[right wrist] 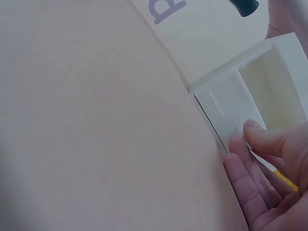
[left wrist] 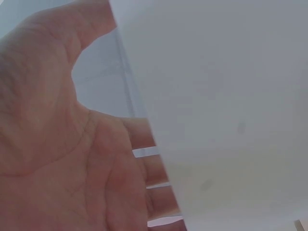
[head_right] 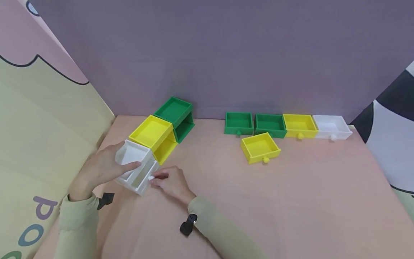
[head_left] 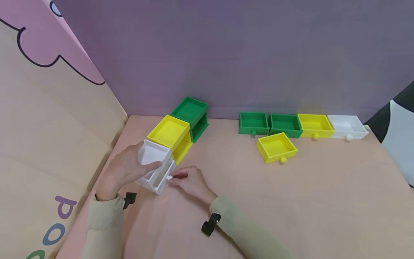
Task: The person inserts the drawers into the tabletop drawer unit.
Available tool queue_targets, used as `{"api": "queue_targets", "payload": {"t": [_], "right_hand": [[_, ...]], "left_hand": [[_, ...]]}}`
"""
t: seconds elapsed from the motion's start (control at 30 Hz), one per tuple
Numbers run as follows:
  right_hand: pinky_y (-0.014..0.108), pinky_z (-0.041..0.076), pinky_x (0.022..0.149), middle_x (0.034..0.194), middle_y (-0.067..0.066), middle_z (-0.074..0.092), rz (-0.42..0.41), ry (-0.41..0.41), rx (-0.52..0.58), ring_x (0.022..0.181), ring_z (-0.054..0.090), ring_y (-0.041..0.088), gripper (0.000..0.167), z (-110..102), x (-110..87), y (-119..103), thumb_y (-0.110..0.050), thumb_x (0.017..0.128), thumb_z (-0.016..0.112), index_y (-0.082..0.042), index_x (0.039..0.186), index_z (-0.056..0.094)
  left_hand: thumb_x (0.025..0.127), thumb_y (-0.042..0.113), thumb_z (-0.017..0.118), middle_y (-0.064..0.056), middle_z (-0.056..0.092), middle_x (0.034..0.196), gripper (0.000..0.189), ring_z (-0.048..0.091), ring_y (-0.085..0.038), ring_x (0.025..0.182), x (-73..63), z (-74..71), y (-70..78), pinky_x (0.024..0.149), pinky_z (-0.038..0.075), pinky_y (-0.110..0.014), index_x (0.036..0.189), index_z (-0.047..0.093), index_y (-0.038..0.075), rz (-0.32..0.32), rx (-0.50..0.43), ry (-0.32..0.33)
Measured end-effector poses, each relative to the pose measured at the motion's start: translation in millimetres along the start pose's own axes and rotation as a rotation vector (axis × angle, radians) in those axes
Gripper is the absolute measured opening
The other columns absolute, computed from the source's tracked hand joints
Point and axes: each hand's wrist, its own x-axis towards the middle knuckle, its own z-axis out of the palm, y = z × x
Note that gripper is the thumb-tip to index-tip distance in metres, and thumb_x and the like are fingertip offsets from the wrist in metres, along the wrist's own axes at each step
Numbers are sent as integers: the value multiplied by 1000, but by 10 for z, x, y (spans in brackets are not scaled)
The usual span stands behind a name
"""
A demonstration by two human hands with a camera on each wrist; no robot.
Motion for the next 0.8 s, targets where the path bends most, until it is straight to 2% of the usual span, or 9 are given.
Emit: {"api": "queue_targets", "payload": {"t": [0.2,0.33,0.53,0.8], "right_hand": [[22,60,87,105,-2,83,-15,-2,7,99,73,11,21,15,6,41,-25,94,84,-15,113,84],[23,60,86,105,-2,83,-15,18,-11,96,73,11,21,-17,-46,81,-25,94,83,-15,113,85],[20,58,82,104,-2,83,-7,1,-19,94,72,11,21,-22,-82,128,-25,94,84,-16,113,85],[21,59,81,103,-1,83,-22,3,-1,92,72,10,21,-5,-12,55,-27,97,81,-15,113,84]], "left_hand": [[91,58,77,-12,67,122,76,64,-29,105,4,1,-20,84,58,-47,147,52,13,2,-2,5],[91,59,77,-11,66,123,77,64,-29,106,11,49,3,86,58,-48,147,52,13,17,-25,-5],[91,54,79,-12,67,122,75,64,-29,105,-2,100,-5,85,59,-47,147,53,11,10,-33,-10],[90,58,78,-9,66,120,76,64,-28,103,32,3,-25,83,58,-43,146,53,13,-6,-17,6]]}}
